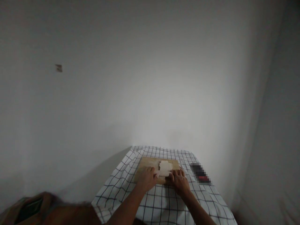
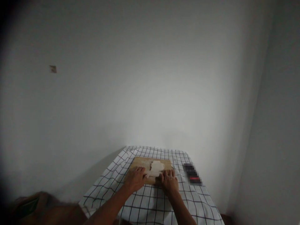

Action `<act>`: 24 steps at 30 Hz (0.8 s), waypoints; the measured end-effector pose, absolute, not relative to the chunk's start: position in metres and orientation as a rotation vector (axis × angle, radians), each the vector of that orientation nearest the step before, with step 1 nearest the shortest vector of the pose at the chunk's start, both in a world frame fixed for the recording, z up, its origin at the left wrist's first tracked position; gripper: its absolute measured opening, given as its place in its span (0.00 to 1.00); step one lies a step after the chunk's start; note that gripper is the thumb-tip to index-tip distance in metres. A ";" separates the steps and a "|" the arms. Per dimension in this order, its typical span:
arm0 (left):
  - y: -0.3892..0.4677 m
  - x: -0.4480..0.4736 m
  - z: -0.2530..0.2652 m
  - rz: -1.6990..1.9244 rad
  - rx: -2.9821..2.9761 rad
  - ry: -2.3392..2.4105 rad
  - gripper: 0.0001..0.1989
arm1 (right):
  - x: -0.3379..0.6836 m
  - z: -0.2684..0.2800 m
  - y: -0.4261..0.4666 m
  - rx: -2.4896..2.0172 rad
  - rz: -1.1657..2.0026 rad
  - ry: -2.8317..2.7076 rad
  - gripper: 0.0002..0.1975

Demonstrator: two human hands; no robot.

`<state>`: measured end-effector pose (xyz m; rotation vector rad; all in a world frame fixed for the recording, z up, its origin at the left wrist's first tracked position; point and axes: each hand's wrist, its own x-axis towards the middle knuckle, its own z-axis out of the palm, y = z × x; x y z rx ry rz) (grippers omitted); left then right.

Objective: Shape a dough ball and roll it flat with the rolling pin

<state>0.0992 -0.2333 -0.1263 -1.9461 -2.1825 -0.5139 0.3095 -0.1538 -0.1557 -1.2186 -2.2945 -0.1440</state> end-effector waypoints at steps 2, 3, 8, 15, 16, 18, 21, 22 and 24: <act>-0.236 0.099 -0.127 -0.498 -1.938 -2.194 0.20 | 0.309 -0.156 -0.155 -1.250 -0.116 -2.294 0.15; -0.236 0.099 -0.128 -0.495 -1.932 -2.188 0.21 | 0.308 -0.157 -0.156 -1.250 -0.107 -2.300 0.15; -0.240 0.088 -0.141 -0.584 -1.946 -2.137 0.28 | 0.307 -0.168 -0.155 -1.084 -0.133 -2.279 0.16; -0.260 0.066 -0.165 -1.065 -2.030 -2.090 0.37 | 0.320 -0.178 -0.125 -0.909 -0.158 -2.315 0.15; -0.262 0.066 -0.167 -1.130 -2.017 -2.090 0.37 | 0.320 -0.178 -0.120 -0.907 -0.093 -2.315 0.16; -0.264 0.065 -0.168 -1.207 -1.981 -2.109 0.37 | 0.320 -0.178 -0.113 -0.973 0.101 -2.265 0.18; -0.260 0.068 -0.167 -1.137 -1.962 -2.145 0.34 | 0.318 -0.178 -0.106 -1.176 0.430 -2.001 0.26; -0.257 0.069 -0.167 -1.084 -1.968 -2.156 0.32 | 0.318 -0.178 -0.104 -1.215 0.522 -1.890 0.28; -0.247 0.075 -0.166 -1.007 -1.999 -2.159 0.28 | 0.320 -0.178 -0.102 -1.225 0.671 -1.709 0.33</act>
